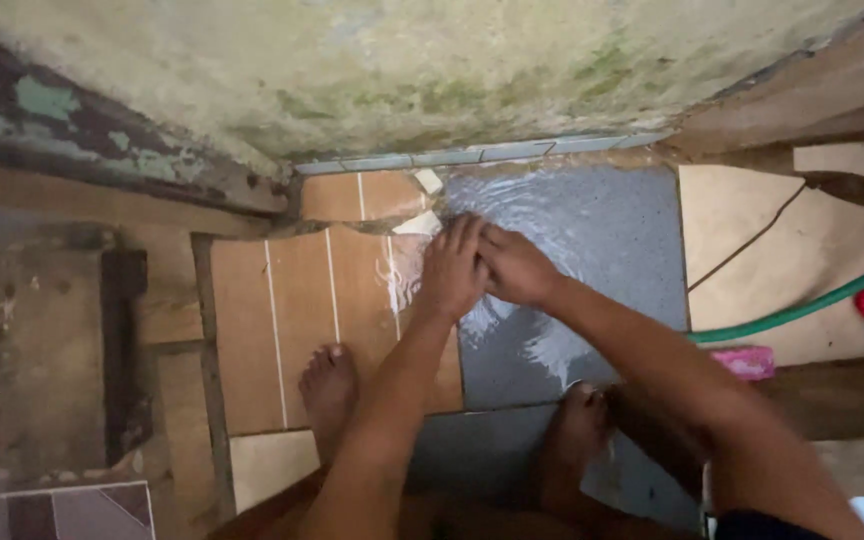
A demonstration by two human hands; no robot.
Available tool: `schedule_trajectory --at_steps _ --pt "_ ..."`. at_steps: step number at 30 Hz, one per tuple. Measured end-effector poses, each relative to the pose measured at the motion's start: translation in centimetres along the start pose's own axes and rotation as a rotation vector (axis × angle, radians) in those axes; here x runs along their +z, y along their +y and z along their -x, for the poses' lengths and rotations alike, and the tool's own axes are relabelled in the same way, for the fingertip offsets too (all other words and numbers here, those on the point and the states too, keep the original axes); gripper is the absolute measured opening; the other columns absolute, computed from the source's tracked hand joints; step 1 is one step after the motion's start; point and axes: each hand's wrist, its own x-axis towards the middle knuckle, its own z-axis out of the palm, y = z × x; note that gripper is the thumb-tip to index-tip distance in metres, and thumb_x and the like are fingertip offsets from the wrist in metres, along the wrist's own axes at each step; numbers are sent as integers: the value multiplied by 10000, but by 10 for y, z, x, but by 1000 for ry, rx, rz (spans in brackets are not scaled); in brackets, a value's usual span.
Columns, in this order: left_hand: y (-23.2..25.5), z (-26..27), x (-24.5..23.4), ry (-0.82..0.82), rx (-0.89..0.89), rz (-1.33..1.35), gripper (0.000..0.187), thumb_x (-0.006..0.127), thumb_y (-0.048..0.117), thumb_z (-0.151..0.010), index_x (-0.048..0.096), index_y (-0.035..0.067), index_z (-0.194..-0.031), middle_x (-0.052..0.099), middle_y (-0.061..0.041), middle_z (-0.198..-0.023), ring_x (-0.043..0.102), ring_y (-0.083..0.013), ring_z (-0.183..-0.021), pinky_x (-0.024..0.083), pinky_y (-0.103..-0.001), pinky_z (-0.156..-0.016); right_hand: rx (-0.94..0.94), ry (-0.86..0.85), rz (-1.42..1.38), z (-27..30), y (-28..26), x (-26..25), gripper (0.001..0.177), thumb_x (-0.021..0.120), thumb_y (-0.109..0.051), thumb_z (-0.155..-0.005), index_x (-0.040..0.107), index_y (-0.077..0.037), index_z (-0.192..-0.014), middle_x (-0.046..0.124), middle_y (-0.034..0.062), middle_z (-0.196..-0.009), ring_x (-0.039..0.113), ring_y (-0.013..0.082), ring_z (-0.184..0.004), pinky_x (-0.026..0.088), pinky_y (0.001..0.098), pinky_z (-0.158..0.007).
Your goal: Scrubbing bathroom floor tiles with a pad and rinsing them with water from a hose
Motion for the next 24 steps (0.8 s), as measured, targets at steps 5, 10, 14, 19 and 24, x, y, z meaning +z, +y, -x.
schedule_trajectory --at_steps 5,10,14,19,24 --pt "28 13 7 -310 -36 -69 815 457 633 -959 210 247 -1633 372 -117 -1592 247 -433 -1527 319 -609 -1163 -58 -225 204 90 21 -42 640 706 -328 -846 508 -88 -1406 513 207 -1392 492 459 -1337 513 580 -984" --pt "28 17 20 -170 43 -281 643 704 365 -928 449 183 -1490 377 -125 -1488 300 -434 -1450 376 -559 -1130 133 -717 349 155 50 -17 578 567 -484 -974 467 -150 -1434 506 173 -1434 548 395 -1313 515 526 -997" --pt "28 14 24 -120 68 -403 589 678 388 -912 471 228 -1440 454 -91 -1427 377 -408 -1406 414 -539 -1059 127 -581 165 169 62 17 463 582 -337 -973 505 -100 -1363 578 211 -1329 610 428 -1242 543 524 -947" --pt "27 3 28 -187 56 -402 547 693 483 -922 472 208 -1340 401 -79 -1438 293 -398 -1435 320 -559 -1083 213 -454 21 145 71 0 446 553 -340 -958 446 -66 -1293 593 240 -1279 634 464 -1157 564 575 -900" --pt "19 -7 38 -117 63 -409 549 726 407 -931 490 194 -1378 461 -104 -1389 420 -388 -1358 348 -568 -1051 100 -88 223 103 56 -22 291 564 -332 -964 502 -131 -1165 555 93 -1021 697 358 -808 600 497 -634"
